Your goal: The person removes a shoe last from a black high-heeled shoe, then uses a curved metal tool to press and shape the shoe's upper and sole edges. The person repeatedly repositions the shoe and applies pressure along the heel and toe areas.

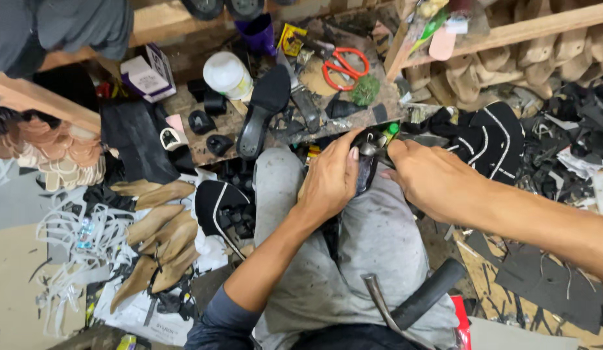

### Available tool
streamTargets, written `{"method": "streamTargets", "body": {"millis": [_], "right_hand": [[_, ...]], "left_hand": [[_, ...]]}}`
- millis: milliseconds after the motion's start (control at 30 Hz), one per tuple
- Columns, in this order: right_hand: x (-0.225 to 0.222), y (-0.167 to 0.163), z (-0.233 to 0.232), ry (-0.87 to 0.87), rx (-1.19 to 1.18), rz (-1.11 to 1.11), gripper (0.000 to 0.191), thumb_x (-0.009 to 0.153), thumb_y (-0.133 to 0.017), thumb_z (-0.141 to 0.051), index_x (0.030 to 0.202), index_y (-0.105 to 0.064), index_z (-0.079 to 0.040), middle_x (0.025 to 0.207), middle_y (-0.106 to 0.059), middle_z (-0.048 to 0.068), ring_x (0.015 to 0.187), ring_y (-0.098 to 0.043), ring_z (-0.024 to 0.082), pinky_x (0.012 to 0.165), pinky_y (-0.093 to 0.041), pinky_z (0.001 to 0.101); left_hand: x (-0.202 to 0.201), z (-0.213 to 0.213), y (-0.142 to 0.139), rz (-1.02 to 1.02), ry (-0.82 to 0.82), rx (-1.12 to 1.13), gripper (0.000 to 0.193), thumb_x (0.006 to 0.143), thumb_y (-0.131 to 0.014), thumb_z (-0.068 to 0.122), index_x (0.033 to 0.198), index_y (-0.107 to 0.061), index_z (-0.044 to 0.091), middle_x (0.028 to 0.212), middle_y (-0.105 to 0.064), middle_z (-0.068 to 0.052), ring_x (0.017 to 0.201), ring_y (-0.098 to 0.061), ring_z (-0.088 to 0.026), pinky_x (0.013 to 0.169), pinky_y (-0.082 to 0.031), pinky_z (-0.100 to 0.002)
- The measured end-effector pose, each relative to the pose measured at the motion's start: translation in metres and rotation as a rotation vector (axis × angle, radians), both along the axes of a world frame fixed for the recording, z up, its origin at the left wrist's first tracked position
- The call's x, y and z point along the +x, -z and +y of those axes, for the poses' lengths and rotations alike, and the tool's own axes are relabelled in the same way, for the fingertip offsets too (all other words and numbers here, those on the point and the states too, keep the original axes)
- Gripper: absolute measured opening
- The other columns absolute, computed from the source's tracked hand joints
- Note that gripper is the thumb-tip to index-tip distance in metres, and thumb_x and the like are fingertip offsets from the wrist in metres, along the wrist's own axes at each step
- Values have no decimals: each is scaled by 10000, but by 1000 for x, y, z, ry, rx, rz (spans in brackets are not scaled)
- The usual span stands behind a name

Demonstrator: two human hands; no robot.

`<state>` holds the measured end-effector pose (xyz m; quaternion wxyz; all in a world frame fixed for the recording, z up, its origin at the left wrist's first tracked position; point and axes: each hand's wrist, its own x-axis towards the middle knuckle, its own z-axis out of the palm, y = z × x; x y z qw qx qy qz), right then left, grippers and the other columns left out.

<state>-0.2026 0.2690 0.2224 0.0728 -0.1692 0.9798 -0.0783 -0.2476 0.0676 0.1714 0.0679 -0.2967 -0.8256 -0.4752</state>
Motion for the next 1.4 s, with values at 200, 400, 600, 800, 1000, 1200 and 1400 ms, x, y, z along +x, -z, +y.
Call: {"method": "streamTargets", "body": {"millis": [200, 400, 600, 800, 1000, 1200, 1400], "right_hand": [[9, 12, -18, -105, -69, 261, 163, 816, -591, -33, 918, -487, 40, 898, -569, 221, 823, -659, 396, 688, -562, 462], [4, -10, -2, -19, -48, 68, 266, 839, -624, -137, 1002, -492, 27, 916, -581, 241, 765, -646, 444, 637, -545, 514], [6, 19, -18, -14, -116, 141, 215, 872, -608, -91, 970, -470, 42, 931, -600, 255, 811, -650, 448, 685, -547, 503], [4, 10, 6, -189, -48, 225, 327, 704, -623, -66, 985, -473, 9, 929, -616, 230, 838, -662, 425, 694, -555, 474], [2, 13, -4, 66, -155, -85, 319, 983, -631, -261, 1014, -475, 15, 871, -641, 260, 769, -656, 453, 670, -530, 498], [7, 25, 2, -168, -200, 203, 201, 842, -597, -43, 960, -456, 37, 864, -611, 262, 777, -652, 447, 647, -533, 500], [-18, 3, 22, 105, -509, -534, 252, 975, -604, -261, 984, -539, -18, 762, -614, 267, 726, -636, 502, 629, -525, 539]], "left_hand": [[-7, -9, 1, -287, 67, 115, 348, 1056, -515, 186, 1345, -597, 9, 1128, -723, -237, 1048, -731, -383, 895, -560, -433], [2, 0, -3, 1, -14, -21, 327, 1070, -507, 194, 1329, -584, 10, 1129, -708, -245, 1048, -679, -415, 898, -523, -445], [-6, -12, 1, -298, 76, 153, 315, 1061, -497, 199, 1316, -592, 40, 1005, -736, -209, 918, -739, -373, 819, -554, -431], [1, -5, -2, -101, 25, 4, 305, 1066, -477, 183, 1315, -574, 35, 1019, -700, -235, 961, -683, -427, 830, -521, -471], [0, -12, -1, -193, 133, 172, 283, 1081, -473, 164, 1312, -578, 38, 1091, -715, -227, 998, -709, -405, 870, -536, -468], [-2, -9, 1, -215, 101, 35, 288, 1070, -483, 183, 1309, -580, 55, 967, -708, -224, 907, -696, -416, 807, -517, -490], [6, -2, -2, -133, 54, -17, 292, 1062, -489, 178, 1318, -574, 66, 961, -704, -231, 913, -679, -433, 789, -500, -499]]}}
